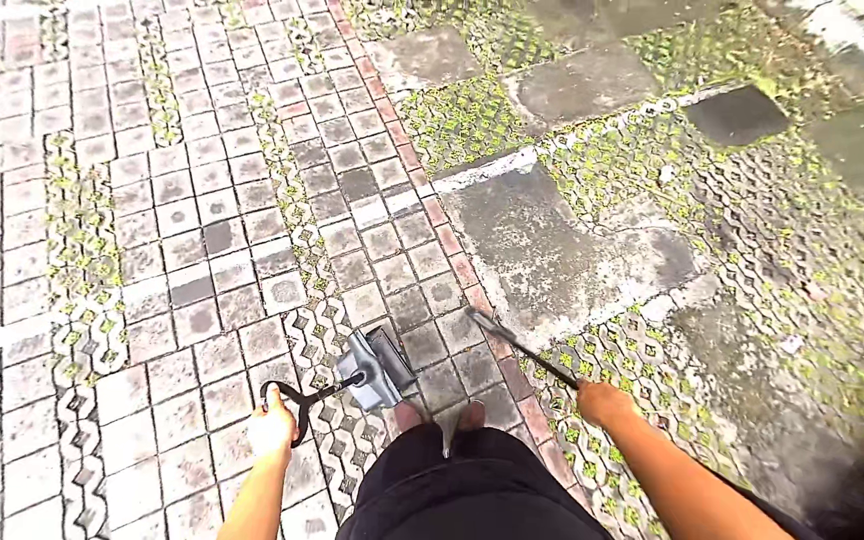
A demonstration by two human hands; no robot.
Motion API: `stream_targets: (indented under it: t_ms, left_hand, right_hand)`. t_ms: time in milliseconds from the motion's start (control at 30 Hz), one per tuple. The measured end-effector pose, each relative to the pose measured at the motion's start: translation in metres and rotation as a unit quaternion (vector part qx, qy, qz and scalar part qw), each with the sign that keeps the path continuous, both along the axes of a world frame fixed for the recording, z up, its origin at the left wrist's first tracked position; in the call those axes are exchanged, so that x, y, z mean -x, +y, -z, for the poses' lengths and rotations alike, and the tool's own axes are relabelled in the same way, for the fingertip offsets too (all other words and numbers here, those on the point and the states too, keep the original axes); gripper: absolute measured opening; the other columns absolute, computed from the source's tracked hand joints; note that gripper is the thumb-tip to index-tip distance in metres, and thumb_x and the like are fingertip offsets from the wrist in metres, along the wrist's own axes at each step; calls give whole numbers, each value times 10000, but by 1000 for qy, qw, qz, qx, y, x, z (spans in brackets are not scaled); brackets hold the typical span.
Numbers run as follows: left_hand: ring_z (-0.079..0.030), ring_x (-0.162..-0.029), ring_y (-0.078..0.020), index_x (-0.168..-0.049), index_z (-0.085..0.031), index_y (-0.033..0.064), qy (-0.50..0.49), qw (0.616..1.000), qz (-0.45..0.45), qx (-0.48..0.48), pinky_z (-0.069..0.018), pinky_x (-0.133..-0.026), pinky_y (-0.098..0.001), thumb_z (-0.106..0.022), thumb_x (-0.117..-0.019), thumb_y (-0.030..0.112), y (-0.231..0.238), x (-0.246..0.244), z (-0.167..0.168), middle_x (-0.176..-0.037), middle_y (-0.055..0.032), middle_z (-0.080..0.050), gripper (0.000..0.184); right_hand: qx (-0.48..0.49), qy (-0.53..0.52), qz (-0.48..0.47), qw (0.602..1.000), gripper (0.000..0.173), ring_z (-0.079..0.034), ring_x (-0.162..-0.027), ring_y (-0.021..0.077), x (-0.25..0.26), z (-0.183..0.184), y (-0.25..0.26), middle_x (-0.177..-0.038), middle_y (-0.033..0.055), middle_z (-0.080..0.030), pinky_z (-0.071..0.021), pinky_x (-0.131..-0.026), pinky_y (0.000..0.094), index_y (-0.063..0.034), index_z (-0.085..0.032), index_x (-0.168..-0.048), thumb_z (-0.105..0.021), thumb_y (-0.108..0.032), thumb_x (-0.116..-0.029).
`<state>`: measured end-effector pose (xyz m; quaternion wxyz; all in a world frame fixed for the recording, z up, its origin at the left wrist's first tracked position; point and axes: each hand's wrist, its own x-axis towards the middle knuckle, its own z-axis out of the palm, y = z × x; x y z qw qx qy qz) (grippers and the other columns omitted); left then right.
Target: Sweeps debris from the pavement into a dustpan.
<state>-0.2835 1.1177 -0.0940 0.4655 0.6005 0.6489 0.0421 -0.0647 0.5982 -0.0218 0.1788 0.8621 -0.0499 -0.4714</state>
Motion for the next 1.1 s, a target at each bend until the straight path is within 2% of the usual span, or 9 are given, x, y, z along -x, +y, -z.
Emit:
stream_targets:
  t_ms: [133,233,267,367,467,667,833,933,1100]
  left_hand:
    - [-394,-348,-125,-836,-515,69,-39,999,-7,33,-403,-351,-317,-440,-1081,541,6,-11,-2,-498,5,-397,537]
    - [-414,-355,-132,-867,-526,51,-43,998,9,36,-420,-356,-324,-429,-1091,520,10,-14,-4,-517,-9,-415,528]
    - [-419,-360,-135,-851,-527,51,-41,999,9,33,-420,-363,-328,-429,-1091,516,10,-12,-4,-517,-12,-421,533]
    - [-431,-372,-147,-864,-533,42,-41,999,2,28,-432,-376,-340,-437,-1086,527,9,-2,-1,-534,-26,-434,542]
    - [-411,-364,-139,-851,-514,52,-51,998,-6,31,-419,-371,-329,-441,-1087,521,5,-3,-3,-527,-18,-414,530]
    - [-441,-399,-158,-959,-579,25,-29,999,7,42,-442,-406,-351,-419,-1086,544,9,-4,-4,-565,-42,-455,558]
    - [-408,-353,-143,-888,-556,42,-55,998,-2,42,-409,-357,-330,-429,-1092,518,15,9,0,-519,-26,-419,533]
    - [-405,-358,-139,-890,-551,50,-63,997,5,45,-411,-362,-327,-403,-1100,515,16,18,1,-520,-20,-417,532]
    - [-422,-358,-153,-848,-535,54,-54,997,3,52,-419,-365,-334,-397,-1095,535,19,23,2,-506,-24,-425,558]
  right_hand:
    - [-154,122,35,980,462,-601,-1272,433,33,33,7,-1398,224,-619,-459,-1024,684,-224,-535,-1510,-461,-331,-1067]
    - [-222,122,114,961,483,-655,-877,321,49,19,-27,-1145,196,-680,-524,-792,532,-322,-463,-1563,-399,-469,-1108]
    - [-222,113,120,961,477,-640,-848,293,50,11,-36,-1125,173,-675,-517,-766,501,-348,-451,-1564,-393,-477,-1108]
    - [-156,52,41,986,462,-653,-1216,390,45,-14,-53,-1342,164,-676,-488,-1015,651,-377,-479,-1544,-407,-464,-1096]
    - [-67,-19,-7,998,458,-658,-1166,475,40,-37,-69,-1250,232,-695,-504,-932,707,-325,-506,-1513,-400,-464,-1089]
    - [-60,-81,85,991,441,-643,-1194,475,56,-24,-137,-1268,264,-677,-484,-975,694,-163,-571,-1448,-391,-385,-1112]
    - [-19,-88,114,989,449,-618,-1236,482,46,-36,-158,-1300,273,-663,-464,-1003,689,-138,-590,-1432,-368,-376,-1121]
    - [23,-74,105,991,435,-598,-1270,480,16,-31,-138,-1330,294,-637,-456,-1017,696,-67,-599,-1392,-419,-334,-1099]
    - [57,-1,22,998,417,-608,-1243,474,-10,29,-33,-1301,293,-645,-480,-982,695,27,-663,-1239,-677,-238,-917]
